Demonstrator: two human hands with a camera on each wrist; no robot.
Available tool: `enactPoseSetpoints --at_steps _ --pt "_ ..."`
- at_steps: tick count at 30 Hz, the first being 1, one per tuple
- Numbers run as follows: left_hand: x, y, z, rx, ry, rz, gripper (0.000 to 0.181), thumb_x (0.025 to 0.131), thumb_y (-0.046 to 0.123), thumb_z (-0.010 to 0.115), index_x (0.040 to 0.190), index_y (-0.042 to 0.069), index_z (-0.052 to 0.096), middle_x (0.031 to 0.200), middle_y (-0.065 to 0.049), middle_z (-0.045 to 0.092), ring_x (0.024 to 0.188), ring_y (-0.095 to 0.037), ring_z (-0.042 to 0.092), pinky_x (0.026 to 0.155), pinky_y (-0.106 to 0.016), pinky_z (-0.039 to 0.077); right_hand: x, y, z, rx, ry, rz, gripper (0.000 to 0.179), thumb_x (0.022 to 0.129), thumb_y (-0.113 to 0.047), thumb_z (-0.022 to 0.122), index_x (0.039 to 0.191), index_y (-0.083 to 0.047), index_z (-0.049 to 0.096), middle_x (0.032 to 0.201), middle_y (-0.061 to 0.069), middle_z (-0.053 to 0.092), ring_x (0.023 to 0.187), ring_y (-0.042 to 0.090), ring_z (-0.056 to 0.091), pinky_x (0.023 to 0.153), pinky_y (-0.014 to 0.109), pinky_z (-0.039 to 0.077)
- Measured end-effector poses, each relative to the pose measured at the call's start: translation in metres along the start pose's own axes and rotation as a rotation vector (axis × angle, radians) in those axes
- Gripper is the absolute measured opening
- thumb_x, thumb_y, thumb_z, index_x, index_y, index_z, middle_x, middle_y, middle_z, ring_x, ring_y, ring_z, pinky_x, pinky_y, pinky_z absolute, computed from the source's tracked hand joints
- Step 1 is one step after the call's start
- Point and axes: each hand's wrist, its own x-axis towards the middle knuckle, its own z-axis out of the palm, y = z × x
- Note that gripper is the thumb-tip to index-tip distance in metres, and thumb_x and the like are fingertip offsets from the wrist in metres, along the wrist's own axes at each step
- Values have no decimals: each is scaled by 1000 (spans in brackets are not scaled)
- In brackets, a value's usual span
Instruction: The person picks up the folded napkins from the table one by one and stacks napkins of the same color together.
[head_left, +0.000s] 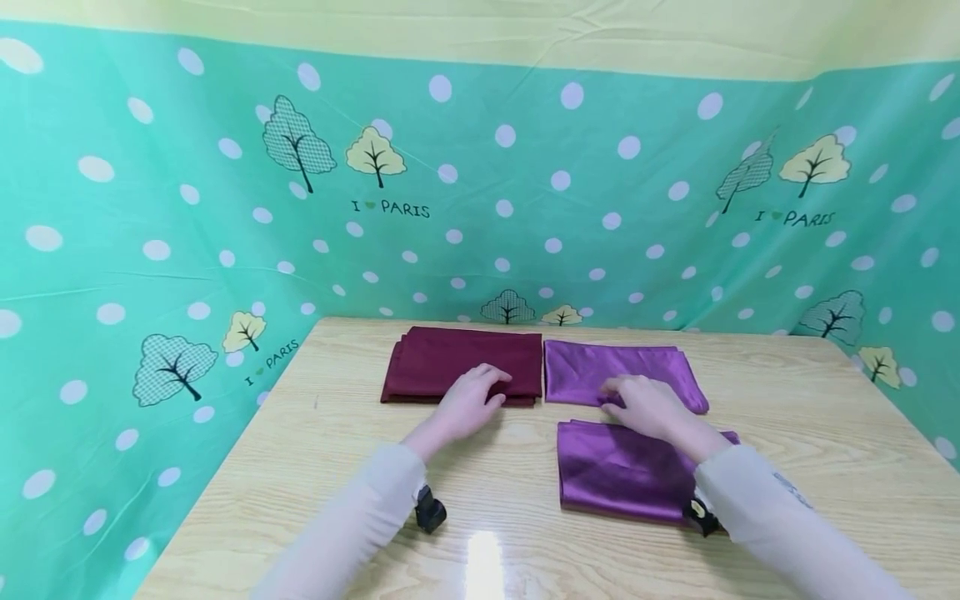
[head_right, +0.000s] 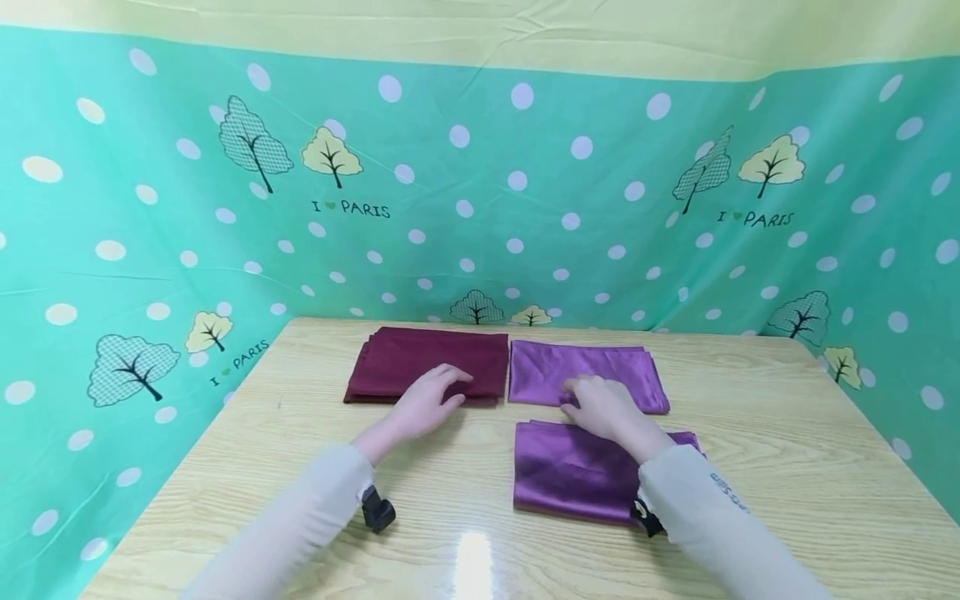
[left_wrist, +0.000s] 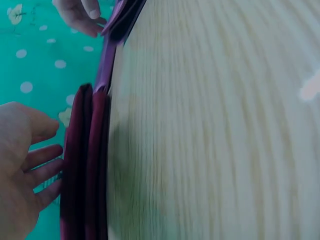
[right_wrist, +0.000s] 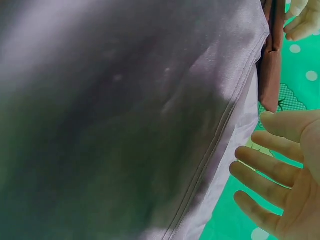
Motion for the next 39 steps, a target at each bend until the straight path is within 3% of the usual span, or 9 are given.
enactPoseSetpoints --at_steps 18,27,39 --pt "9 35 22 55 -17 101 31 88 18 57 119 12 57 116 -1 58 109 -17 53 97 -34 39 -29 8 -2 -82 3 -45 23 83 -26 62 101 -12 66 98 5 66 86 27 63 66 46 50" --pt "14 56 36 80 -46 146 31 88 21 57 117 13 57 117 -1 57 108 -17 53 96 -34 40 -42 16 -2 -75 -18 -30 25 80 -24 65 101 -11 66 103 10 66 96 32 61 77 51 47" --pt "18 73 52 169 -127 207 28 87 26 58 114 17 61 111 3 59 105 -15 53 92 -31 40 -54 28 -4 -65 -25 -12 26 80 -24 65 101 -9 65 99 9 66 92 31 61 76 49 48"
